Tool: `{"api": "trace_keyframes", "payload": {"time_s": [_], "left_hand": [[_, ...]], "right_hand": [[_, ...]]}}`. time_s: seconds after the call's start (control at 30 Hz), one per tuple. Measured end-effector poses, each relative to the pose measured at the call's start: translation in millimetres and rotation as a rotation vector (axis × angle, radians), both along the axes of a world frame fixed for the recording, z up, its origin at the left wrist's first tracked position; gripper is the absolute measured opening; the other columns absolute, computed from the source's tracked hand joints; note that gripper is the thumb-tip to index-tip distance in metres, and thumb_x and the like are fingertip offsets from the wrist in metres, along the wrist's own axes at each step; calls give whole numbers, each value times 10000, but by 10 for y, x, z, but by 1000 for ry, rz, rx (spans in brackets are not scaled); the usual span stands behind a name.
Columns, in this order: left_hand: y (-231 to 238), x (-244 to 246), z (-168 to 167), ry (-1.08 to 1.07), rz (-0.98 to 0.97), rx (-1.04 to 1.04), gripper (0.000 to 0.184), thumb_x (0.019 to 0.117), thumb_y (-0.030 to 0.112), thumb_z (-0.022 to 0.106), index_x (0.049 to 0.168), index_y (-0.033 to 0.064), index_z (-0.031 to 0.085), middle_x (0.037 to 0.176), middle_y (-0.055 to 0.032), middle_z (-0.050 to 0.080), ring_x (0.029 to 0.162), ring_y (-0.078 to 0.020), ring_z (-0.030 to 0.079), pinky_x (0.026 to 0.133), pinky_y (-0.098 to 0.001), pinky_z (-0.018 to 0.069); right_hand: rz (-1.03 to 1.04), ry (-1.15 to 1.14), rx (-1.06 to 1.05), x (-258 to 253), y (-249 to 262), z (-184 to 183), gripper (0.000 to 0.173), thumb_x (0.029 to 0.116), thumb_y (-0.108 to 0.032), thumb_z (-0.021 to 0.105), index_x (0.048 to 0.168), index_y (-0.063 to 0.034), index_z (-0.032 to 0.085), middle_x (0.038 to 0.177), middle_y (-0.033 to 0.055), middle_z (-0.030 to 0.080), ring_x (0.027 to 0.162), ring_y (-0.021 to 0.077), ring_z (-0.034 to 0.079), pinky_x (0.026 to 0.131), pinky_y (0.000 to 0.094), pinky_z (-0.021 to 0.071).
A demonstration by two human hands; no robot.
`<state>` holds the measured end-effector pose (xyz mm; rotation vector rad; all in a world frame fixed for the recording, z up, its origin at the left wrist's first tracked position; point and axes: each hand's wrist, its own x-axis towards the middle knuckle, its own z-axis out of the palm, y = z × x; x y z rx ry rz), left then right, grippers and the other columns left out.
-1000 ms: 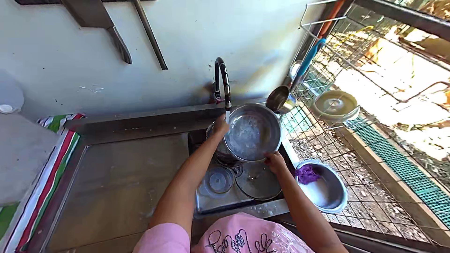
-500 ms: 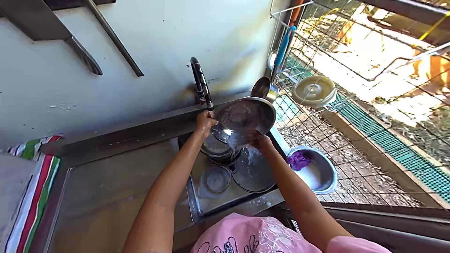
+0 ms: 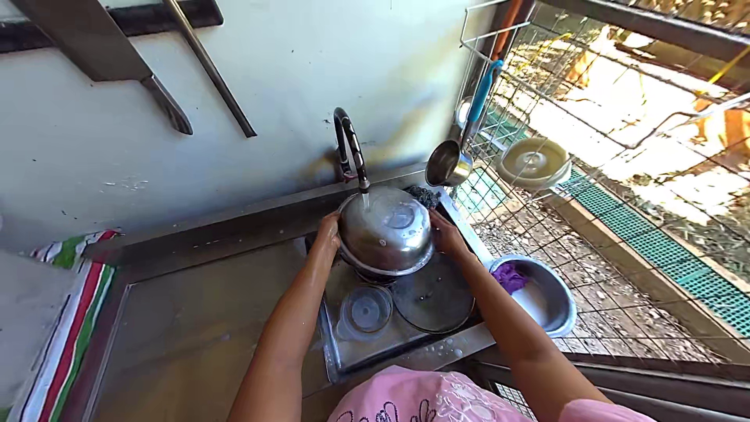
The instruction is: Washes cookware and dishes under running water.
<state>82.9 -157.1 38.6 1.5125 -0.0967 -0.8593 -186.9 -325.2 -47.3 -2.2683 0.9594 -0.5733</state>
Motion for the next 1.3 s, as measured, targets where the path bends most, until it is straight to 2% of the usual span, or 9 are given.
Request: {"api": "trace_keyframes", "payload": {"time_s": [0.27,0.43,0.6,0.7,0.83,1.0,1.1,1.2,1.3], "left_hand": [[92,-14,-102,-431,43,72,425,1121,262,391,1270,-59,626,1237,-274,636,1173,-332,611,1029,-508,463],[241,-55,-153,-447,116,-61,399,1118,222,397,1228,-87,625,1170,-236,658,1078,-238,640,983,-418,505],[361,-22,-374,-219,242,-187,408,1124,236,381,1306,-76,571,1201,-206,648,1067,-201,643,963,-383,526],[149,-144,-692,-175,211,-204,450,1127,280,359,1295,-77,575,1192,-233,655,1074,-258,657,953,-445,545],[-306,-471,-620,-20,-44,-38,457,1134,277,300,1392,-35,512,1290,-259,586,1126,-334,589,933,-512,503],[-517,-339,-335,351,-595,-99,1108,862,869,-59,1471,76,418,1231,-274,625,1000,-386,672,820,-527,579],[-284,-135,-314,360,-603,-125,664,1059,593,183,1293,76,527,1063,-149,669,912,-271,677,784,-453,586],[-7,-47,-413,267,-404,-84,358,1079,270,387,1341,55,504,1109,-141,658,947,-238,671,815,-423,580],[178,-265,-503,239,-153,-122,367,1091,209,418,1407,30,472,1199,-181,646,1017,-248,668,854,-415,570]], "right_hand": [[239,-106,-100,1112,1376,813,448,1056,-247,519,1432,-11,581,1568,200,464,1507,361,366,1253,574,225],[166,-17,-121,1493,770,909,636,1026,-446,563,1535,-76,472,1647,192,336,1557,386,232,1232,678,133],[-163,-251,654,999,129,537,615,1111,-486,300,1492,-40,485,1405,225,591,1287,349,580,1073,558,458],[-412,-497,922,682,58,680,428,1098,-335,447,1292,13,606,1088,204,669,927,281,652,816,470,550],[-421,-484,626,338,-91,1216,361,1078,-295,496,1231,-3,644,1060,176,664,910,250,632,826,485,531],[-226,-336,10,5,190,1402,425,1046,-288,494,865,40,695,727,132,634,702,239,617,707,502,499],[144,-399,-257,-154,287,802,507,985,-325,460,679,37,637,649,138,635,656,233,641,676,449,516],[434,-29,-164,-153,239,579,395,936,-239,499,766,54,702,858,233,710,899,385,696,843,547,526],[336,534,43,371,216,592,459,997,-243,622,1335,68,616,1543,305,431,1487,459,339,1201,606,295]]}}
